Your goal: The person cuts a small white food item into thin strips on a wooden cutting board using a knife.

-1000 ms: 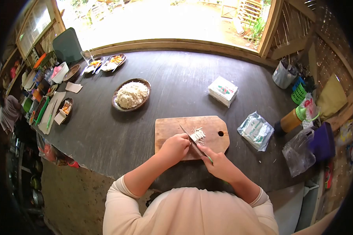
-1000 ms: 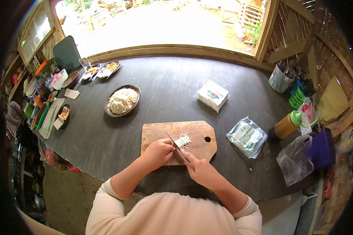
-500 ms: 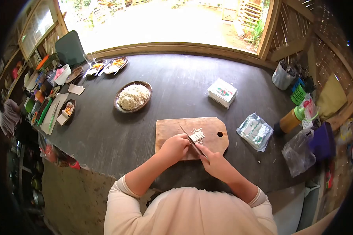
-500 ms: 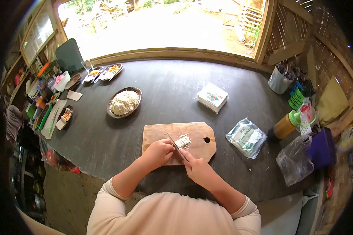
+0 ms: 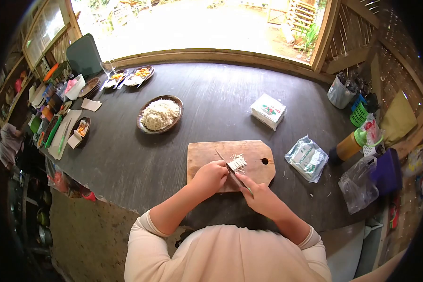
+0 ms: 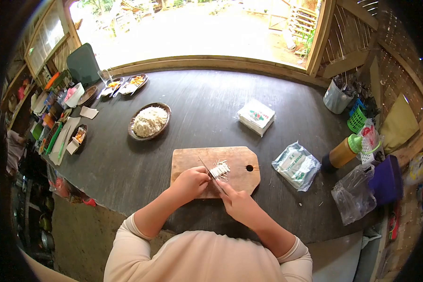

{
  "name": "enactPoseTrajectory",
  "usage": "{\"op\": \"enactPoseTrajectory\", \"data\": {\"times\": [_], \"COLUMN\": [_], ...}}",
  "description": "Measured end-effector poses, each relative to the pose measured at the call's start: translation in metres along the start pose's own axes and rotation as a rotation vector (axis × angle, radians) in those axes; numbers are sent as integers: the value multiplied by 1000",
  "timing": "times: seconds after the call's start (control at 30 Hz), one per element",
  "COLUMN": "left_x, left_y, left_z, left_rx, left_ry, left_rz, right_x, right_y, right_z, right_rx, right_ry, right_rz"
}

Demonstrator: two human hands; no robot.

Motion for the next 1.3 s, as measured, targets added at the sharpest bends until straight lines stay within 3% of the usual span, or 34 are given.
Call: {"op": "enactPoseTrajectory", "data": {"times": [0.2, 0.3, 0.4, 0.5, 0.6, 0.7, 0.9, 0.97, 1.3], "left_x": [1, 1, 1, -3, 0, 3, 3, 1, -1], "left_y": [0, 1, 2, -1, -1, 0, 0, -2, 1], "left_z": [-1, -2, 0, 0, 2, 3, 3, 2, 1], "left_rx": [15, 52, 36, -14, -2, -6, -7, -2, 47], "left_ry": [-13, -20, -21, 7, -64, -85, -76, -70, -10], "left_rz": [10, -33, -27, -29, -61, -62, -68, -58, -82], "right_x": [2, -3, 0, 2, -2, 2, 3, 5, -8], "right_y": [8, 15, 11, 4, 5, 3, 1, -1, 15], "right_z": [-7, -13, -12, -8, -5, -2, 0, 0, -14], "right_rx": [-32, -30, -100, -92, -32, -69, 27, -11, -130], "right_ry": [-45, 52, -45, -85, 13, -79, 42, -54, -70], "right_rz": [-12, 140, 144, 44, 16, -2, 38, -5, 117]}}
Point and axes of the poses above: each hand's wrist, its own z-axis away from the middle knuckle, its own y-axis out of the palm, x = y × z, the point moved 9 cm from there along -z, towards the middle knuckle, and after that the axes turned 13 degrees about y, right-handed, at the moved point
